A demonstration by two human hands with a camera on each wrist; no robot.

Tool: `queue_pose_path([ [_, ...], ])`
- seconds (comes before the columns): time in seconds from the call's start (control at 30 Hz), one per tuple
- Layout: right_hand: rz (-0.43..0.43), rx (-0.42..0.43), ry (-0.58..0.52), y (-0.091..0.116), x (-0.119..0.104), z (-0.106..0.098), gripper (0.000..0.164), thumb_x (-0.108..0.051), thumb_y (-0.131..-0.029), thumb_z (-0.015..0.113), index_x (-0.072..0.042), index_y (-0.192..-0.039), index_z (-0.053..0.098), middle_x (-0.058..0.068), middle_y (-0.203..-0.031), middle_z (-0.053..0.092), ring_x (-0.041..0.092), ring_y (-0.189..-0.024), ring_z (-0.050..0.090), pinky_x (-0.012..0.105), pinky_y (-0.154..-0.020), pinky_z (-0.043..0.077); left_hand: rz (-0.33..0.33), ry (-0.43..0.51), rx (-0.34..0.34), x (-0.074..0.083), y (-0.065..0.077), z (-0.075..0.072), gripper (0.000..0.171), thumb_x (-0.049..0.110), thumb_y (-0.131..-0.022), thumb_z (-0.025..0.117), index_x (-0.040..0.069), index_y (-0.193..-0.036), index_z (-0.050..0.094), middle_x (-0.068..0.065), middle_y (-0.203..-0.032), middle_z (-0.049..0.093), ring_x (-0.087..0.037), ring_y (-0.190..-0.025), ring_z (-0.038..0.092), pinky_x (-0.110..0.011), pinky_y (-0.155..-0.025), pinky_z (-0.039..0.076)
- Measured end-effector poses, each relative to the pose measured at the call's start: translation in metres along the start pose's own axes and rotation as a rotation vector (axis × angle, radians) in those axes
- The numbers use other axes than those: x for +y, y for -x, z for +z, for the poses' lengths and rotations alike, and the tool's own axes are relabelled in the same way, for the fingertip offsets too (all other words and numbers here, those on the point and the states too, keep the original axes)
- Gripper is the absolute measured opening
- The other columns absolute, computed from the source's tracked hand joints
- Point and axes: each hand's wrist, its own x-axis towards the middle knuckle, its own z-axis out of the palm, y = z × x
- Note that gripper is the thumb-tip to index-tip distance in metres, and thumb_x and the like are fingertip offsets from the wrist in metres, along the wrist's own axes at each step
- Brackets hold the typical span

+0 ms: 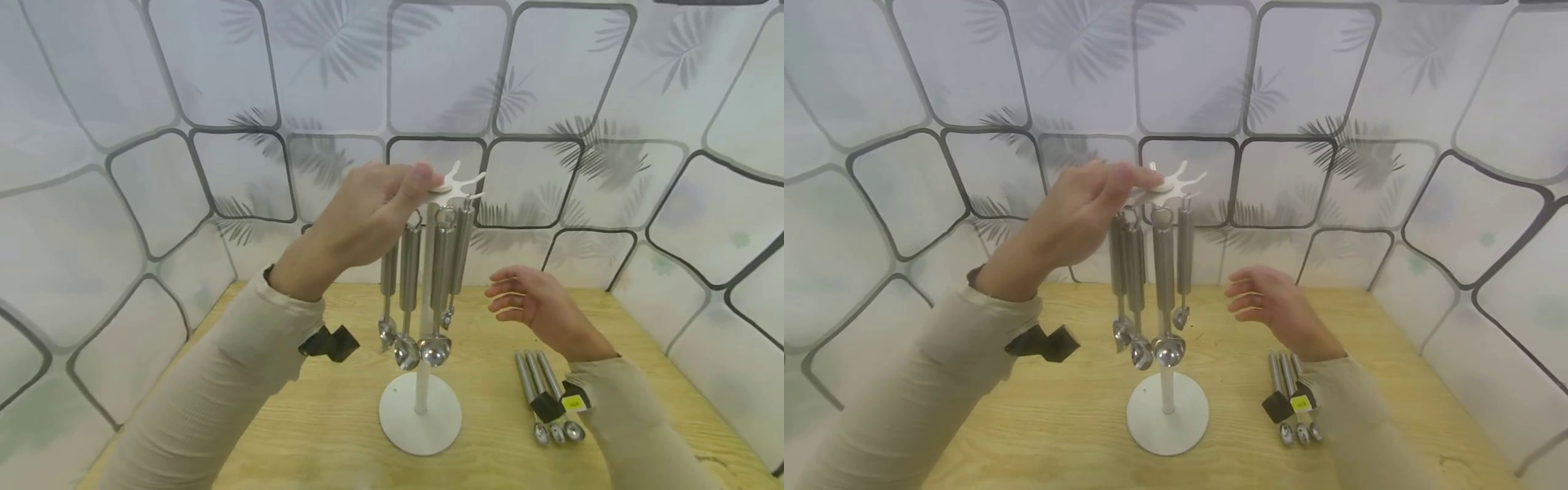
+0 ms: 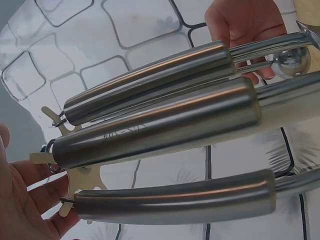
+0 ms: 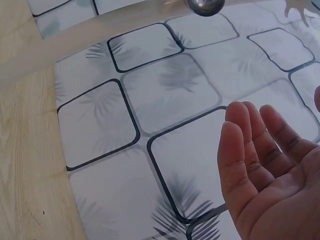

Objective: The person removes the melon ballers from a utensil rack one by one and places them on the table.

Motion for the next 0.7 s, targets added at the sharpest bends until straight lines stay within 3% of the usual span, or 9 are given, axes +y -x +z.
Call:
queue_pose_path([
  [0.33, -0.06, -0.069, 0.01, -0.023, -0.009, 0.019, 0.035, -0.018, -0.108, 0.032, -0.005, -0.118, 0.063, 0.006, -0.106, 0.067, 0.018, -0.093, 0.067, 0.031, -0.079, 0.055, 0.054, -0.006, 0.032, -0.002, -0.004, 0.002, 0.044, 0.02, -0.104, 0.03, 0.003, -0.114, 0.07, -0.008, -0.114, 0.069, -0.017, -0.108, 0.063, -0.029, -0.092, 0.047],
  [0.53, -0.059, -0.091, -0.052, -0.033, -0.011, 0.031, 0.032, -0.02, -0.107, 0.038, -0.006, -0.115, 0.065, 0.007, -0.102, 0.067, 0.019, -0.091, 0.067, 0.031, -0.079, 0.056, 0.04, -0.007, 0.025, -0.002, -0.003, 0.001, 0.046, 0.022, -0.104, 0.029, 0.003, -0.115, 0.07, -0.007, -0.115, 0.069, -0.017, -0.108, 0.063, -0.028, -0.093, 0.046],
  [0.7, -0.054, -0.111, -0.036, -0.039, -0.013, 0.041, 0.028, -0.02, -0.105, 0.042, -0.006, -0.113, 0.065, 0.007, -0.102, 0.068, 0.018, -0.091, 0.067, 0.031, -0.08, 0.055, 0.018, -0.016, 0.021, -0.001, -0.004, 0.0, 0.047, 0.021, -0.105, 0.027, 0.004, -0.115, 0.07, -0.006, -0.117, 0.068, -0.016, -0.112, 0.062, -0.027, -0.095, 0.044],
])
